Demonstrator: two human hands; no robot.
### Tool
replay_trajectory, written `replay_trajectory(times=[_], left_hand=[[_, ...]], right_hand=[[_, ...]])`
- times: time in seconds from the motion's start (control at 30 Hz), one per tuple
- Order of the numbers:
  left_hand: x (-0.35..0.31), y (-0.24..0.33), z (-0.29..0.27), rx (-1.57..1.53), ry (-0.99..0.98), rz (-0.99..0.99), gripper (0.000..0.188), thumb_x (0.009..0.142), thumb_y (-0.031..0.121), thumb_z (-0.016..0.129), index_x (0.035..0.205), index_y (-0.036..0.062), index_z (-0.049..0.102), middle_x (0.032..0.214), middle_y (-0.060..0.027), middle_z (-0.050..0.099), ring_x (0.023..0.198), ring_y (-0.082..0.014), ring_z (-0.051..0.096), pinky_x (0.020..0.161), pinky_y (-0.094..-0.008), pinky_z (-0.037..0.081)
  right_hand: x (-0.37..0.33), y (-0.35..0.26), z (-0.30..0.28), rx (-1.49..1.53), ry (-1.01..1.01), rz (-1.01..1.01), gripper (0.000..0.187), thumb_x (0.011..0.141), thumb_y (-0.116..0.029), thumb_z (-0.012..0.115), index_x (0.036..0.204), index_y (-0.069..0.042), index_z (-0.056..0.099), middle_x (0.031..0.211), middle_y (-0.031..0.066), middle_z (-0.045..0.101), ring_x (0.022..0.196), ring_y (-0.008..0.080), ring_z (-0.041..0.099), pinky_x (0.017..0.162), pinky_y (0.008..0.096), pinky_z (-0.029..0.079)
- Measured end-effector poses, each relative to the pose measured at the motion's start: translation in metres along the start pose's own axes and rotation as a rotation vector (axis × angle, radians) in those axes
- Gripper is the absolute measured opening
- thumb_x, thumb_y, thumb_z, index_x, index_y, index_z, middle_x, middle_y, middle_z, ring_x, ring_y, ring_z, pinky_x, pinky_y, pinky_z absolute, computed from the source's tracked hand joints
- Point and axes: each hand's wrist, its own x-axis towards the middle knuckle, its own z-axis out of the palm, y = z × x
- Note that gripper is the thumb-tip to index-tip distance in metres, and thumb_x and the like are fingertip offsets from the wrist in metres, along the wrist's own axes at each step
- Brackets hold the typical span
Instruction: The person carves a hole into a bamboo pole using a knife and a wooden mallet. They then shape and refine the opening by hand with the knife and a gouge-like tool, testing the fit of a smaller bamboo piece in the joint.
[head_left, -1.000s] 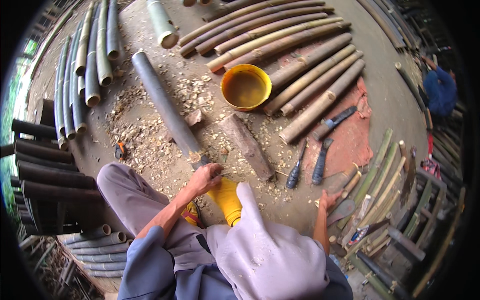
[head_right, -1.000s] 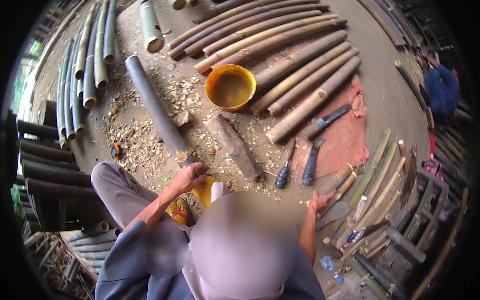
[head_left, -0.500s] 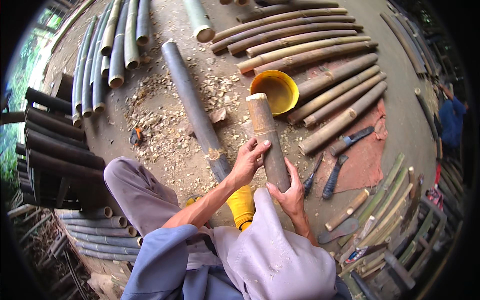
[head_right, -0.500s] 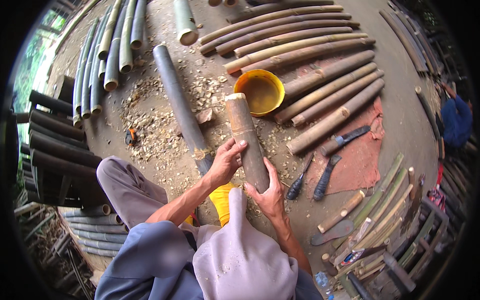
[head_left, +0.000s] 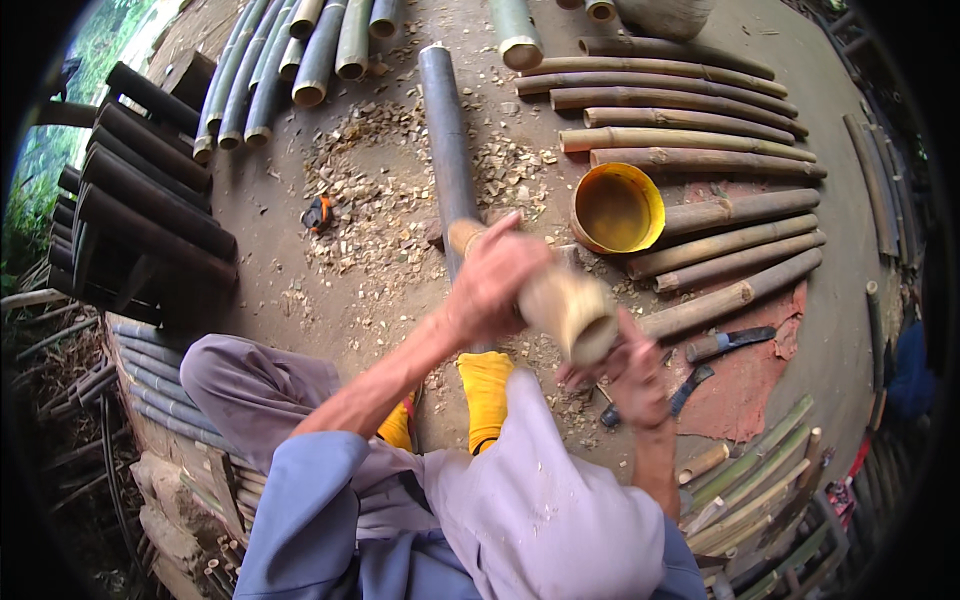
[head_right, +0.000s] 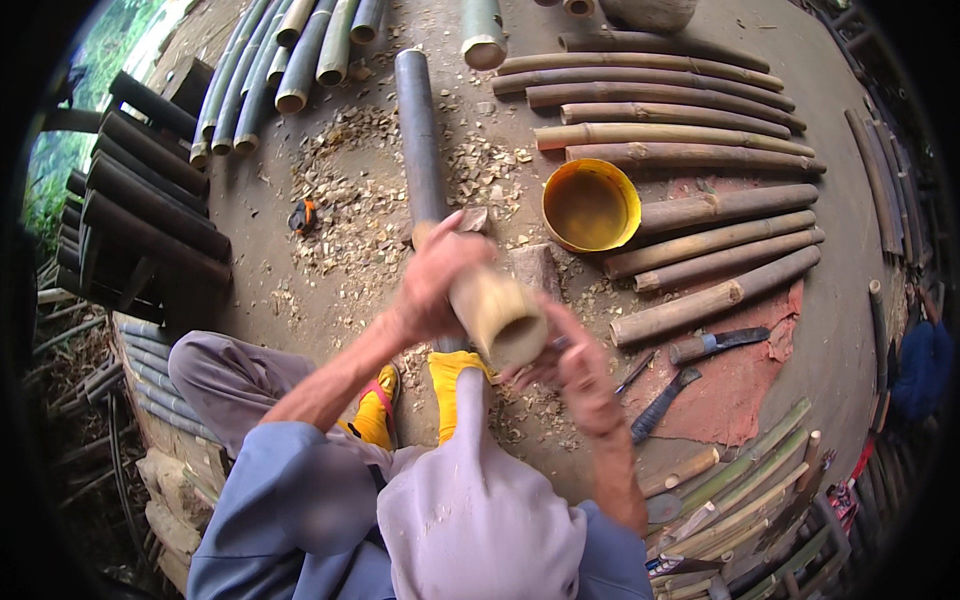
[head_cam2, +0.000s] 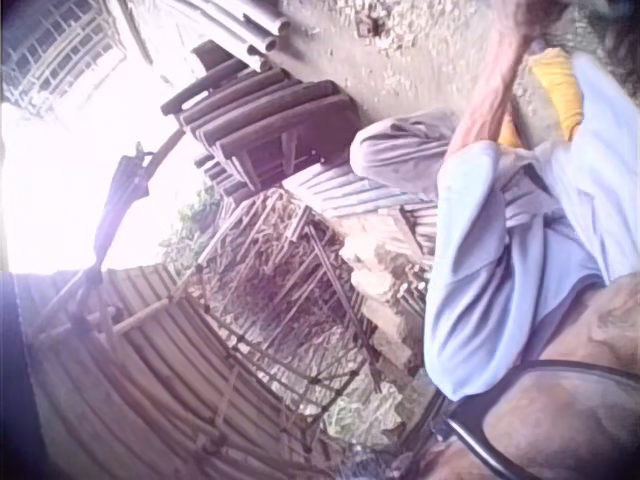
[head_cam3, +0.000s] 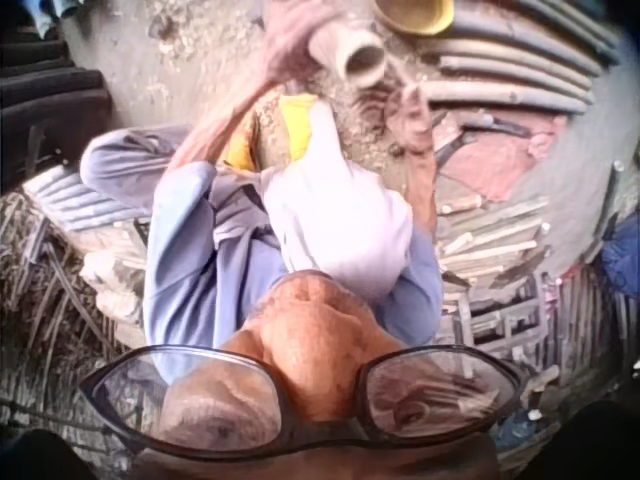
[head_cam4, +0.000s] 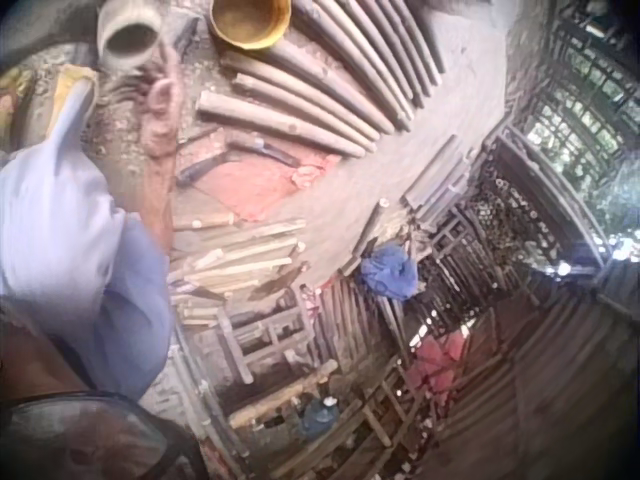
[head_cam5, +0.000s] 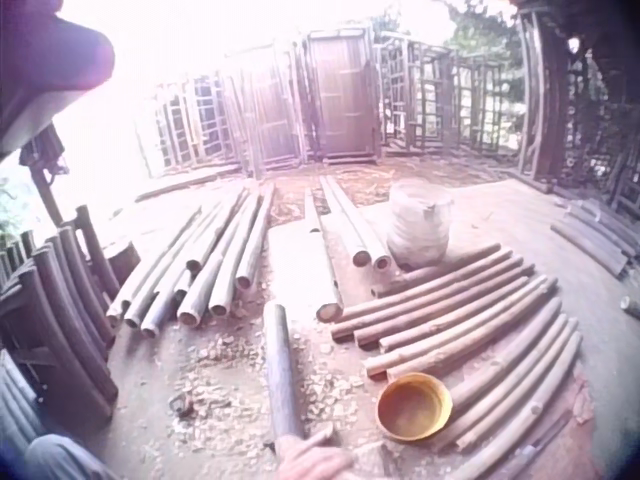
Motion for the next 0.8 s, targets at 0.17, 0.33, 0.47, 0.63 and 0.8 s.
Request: replay_trajectory(times=[0.17,0.33,0.47,0.63,0.8], left_hand=[[0.034,-0.013,-0.056,-0.437,0.511,-0.554,0.052,0.068,0.012,0.079,0.110,0.0024,0.051,0.094,-0.0079,0.065,0.083,-0.0163,0.066,0.077,-0.0314,0.057],[0.005,-0.022,-0.080,-0.304,0.586,-0.659,0.044,0.072,0.009,0.076,0.111,-0.0014,0.057,0.104,-0.0110,0.065,0.095,-0.0208,0.065,0.083,-0.0355,0.053],[-0.010,-0.033,-0.068,-0.343,0.614,-0.489,0.059,0.068,0.010,0.078,0.116,0.0000,0.045,0.101,-0.0123,0.061,0.091,-0.0205,0.063,0.081,-0.0347,0.053],[-0.024,-0.031,-0.059,-0.448,0.702,-0.421,0.067,0.070,0.016,0.080,0.118,0.0029,0.034,0.099,-0.0139,0.058,0.086,-0.0223,0.062,0.079,-0.0375,0.053],[-0.036,-0.027,-0.063,-0.400,0.588,-0.308,0.068,0.076,0.028,0.077,0.120,0.0118,0.028,0.097,-0.0144,0.054,0.088,-0.0259,0.058,0.081,-0.0451,0.050]], right_hand=[[-0.007,0.010,-0.192,-1.329,1.034,-0.131,0.053,0.086,-0.027,0.066,0.127,0.001,0.050,0.106,0.0208,0.063,0.082,0.0272,0.063,0.070,0.0337,0.053],[-0.033,0.070,-0.304,-1.722,1.310,0.212,0.071,0.075,-0.026,0.074,0.134,-0.001,0.043,0.114,0.0236,0.056,0.104,0.0360,0.057,0.092,0.0418,0.045],[-0.062,0.078,-0.369,-1.448,1.581,0.177,0.077,0.071,-0.030,0.075,0.133,-0.001,0.041,0.117,0.0251,0.055,0.108,0.0363,0.056,0.094,0.0428,0.045],[-0.080,0.047,-0.375,-0.470,1.710,0.243,0.068,0.070,-0.012,0.067,0.129,-0.001,0.038,0.097,0.0161,0.057,0.073,0.0222,0.060,0.067,0.0361,0.051],[-0.048,0.065,-0.224,-0.555,1.497,-0.383,0.056,0.071,0.000,0.058,0.124,0.000,0.043,0.089,0.0106,0.055,0.065,0.0173,0.055,0.060,0.0294,0.048]])
